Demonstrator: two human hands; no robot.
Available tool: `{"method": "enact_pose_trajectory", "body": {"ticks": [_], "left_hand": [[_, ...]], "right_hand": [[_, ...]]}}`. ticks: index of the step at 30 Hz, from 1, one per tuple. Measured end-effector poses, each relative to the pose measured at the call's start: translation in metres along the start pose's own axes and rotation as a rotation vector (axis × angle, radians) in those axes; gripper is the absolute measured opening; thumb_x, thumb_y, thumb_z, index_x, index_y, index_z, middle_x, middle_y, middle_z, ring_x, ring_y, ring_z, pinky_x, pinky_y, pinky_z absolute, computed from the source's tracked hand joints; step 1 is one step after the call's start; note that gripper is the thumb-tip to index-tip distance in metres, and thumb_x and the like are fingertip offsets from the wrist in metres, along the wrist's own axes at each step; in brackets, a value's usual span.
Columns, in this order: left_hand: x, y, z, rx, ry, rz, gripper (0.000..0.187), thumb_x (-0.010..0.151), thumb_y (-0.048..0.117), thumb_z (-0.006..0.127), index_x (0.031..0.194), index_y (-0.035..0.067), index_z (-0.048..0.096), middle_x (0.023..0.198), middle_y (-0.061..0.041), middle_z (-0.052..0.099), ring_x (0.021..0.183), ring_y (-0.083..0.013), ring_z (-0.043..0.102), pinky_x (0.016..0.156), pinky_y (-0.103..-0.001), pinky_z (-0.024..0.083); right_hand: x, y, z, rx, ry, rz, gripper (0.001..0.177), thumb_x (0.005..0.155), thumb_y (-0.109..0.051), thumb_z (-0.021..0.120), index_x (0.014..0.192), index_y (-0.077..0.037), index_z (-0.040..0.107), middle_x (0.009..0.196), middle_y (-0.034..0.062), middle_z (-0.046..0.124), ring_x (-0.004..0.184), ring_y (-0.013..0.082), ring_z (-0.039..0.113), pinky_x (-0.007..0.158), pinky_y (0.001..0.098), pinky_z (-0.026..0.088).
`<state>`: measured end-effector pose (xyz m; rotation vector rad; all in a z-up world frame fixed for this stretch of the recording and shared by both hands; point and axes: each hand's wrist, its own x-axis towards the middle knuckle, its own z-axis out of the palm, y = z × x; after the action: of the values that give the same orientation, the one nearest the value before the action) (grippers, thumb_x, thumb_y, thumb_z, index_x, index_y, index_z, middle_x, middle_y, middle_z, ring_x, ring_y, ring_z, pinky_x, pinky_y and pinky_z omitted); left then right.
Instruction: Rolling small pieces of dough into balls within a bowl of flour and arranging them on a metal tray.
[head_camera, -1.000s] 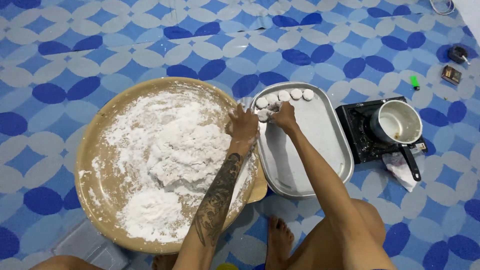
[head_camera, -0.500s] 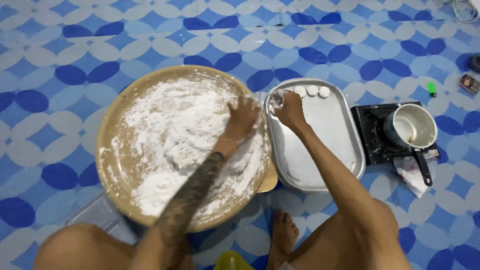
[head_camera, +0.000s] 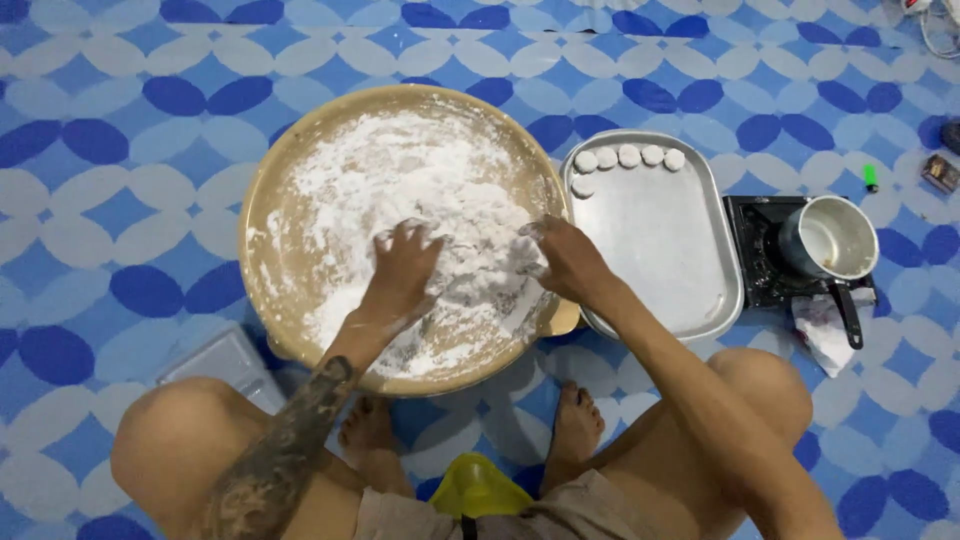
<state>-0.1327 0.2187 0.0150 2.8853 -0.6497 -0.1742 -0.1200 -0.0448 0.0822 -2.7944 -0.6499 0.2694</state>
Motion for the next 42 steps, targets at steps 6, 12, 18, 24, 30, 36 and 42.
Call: {"method": "enact_pose_trajectory", "body": {"ticks": [6, 12, 18, 24, 30, 36, 42], "left_hand": [[0.006, -0.007, 0.043, 0.029, 0.007, -0.016, 0.084, 0.062, 0.010, 0.094, 0.136, 0.011, 0.055, 0.140, -0.020, 0.046, 0.137, -0.0448, 0.037, 0.106, -0.073, 0.035], [0.000, -0.017, 0.040, -0.068, 0.108, -0.014, 0.081, 0.070, -0.002, 0.087, 0.141, 0.005, 0.049, 0.141, -0.029, 0.044, 0.140, -0.0511, 0.033, 0.105, -0.079, 0.032], [0.003, -0.018, 0.059, -0.071, 0.009, -0.100, 0.070, 0.079, -0.007, 0.078, 0.141, 0.007, 0.051, 0.148, -0.028, 0.043, 0.146, -0.0489, 0.030, 0.110, -0.076, 0.030], [0.000, -0.011, 0.046, -0.084, 0.025, -0.083, 0.076, 0.073, 0.000, 0.086, 0.141, 0.006, 0.054, 0.149, -0.029, 0.041, 0.146, -0.0487, 0.029, 0.108, -0.077, 0.033], [0.001, -0.005, 0.050, -0.050, 0.072, -0.072, 0.066, 0.078, -0.006, 0.079, 0.139, 0.007, 0.056, 0.146, -0.027, 0.044, 0.145, -0.0467, 0.032, 0.107, -0.075, 0.036], [0.002, -0.002, 0.068, 0.025, 0.238, -0.045, 0.048, 0.085, 0.001, 0.076, 0.131, 0.005, 0.061, 0.133, -0.027, 0.052, 0.141, -0.0474, 0.037, 0.100, -0.077, 0.037], [-0.005, 0.008, 0.056, 0.074, 0.431, -0.023, 0.034, 0.089, 0.002, 0.072, 0.122, 0.005, 0.065, 0.119, -0.024, 0.058, 0.137, -0.0448, 0.045, 0.097, -0.071, 0.039]], "right_hand": [[-0.008, -0.032, 0.059, -0.153, 0.179, -0.383, 0.041, 0.075, -0.009, 0.078, 0.113, -0.002, 0.068, 0.117, 0.0165, 0.058, 0.112, 0.0403, 0.060, 0.088, 0.0445, 0.055], [0.018, -0.044, 0.087, -0.336, 0.300, -0.391, 0.030, 0.080, -0.011, 0.077, 0.109, -0.010, 0.069, 0.106, 0.0092, 0.055, 0.101, 0.0301, 0.055, 0.074, 0.0382, 0.051], [0.020, -0.038, 0.088, -0.072, 0.284, -0.237, 0.012, 0.089, -0.012, 0.069, 0.098, -0.004, 0.067, 0.098, 0.0092, 0.055, 0.097, 0.0309, 0.058, 0.067, 0.0409, 0.053], [0.003, -0.056, 0.074, -0.448, 0.231, -0.460, 0.043, 0.088, -0.023, 0.076, 0.128, -0.014, 0.064, 0.124, 0.0167, 0.059, 0.113, 0.0394, 0.061, 0.090, 0.0459, 0.053], [0.017, -0.030, 0.116, -0.498, 0.323, -0.538, 0.027, 0.086, -0.017, 0.075, 0.108, -0.007, 0.065, 0.108, 0.0156, 0.058, 0.091, 0.0359, 0.064, 0.075, 0.0439, 0.052], [0.038, -0.013, 0.126, -0.028, 0.218, -0.206, 0.020, 0.078, 0.001, 0.076, 0.098, 0.000, 0.075, 0.097, 0.0155, 0.071, 0.086, 0.0382, 0.072, 0.075, 0.0448, 0.058], [0.035, -0.010, 0.084, 0.387, 0.332, -0.014, 0.010, 0.071, -0.020, 0.081, 0.070, -0.016, 0.072, 0.060, 0.0040, 0.068, 0.057, 0.0220, 0.068, 0.056, 0.0319, 0.049]]}}
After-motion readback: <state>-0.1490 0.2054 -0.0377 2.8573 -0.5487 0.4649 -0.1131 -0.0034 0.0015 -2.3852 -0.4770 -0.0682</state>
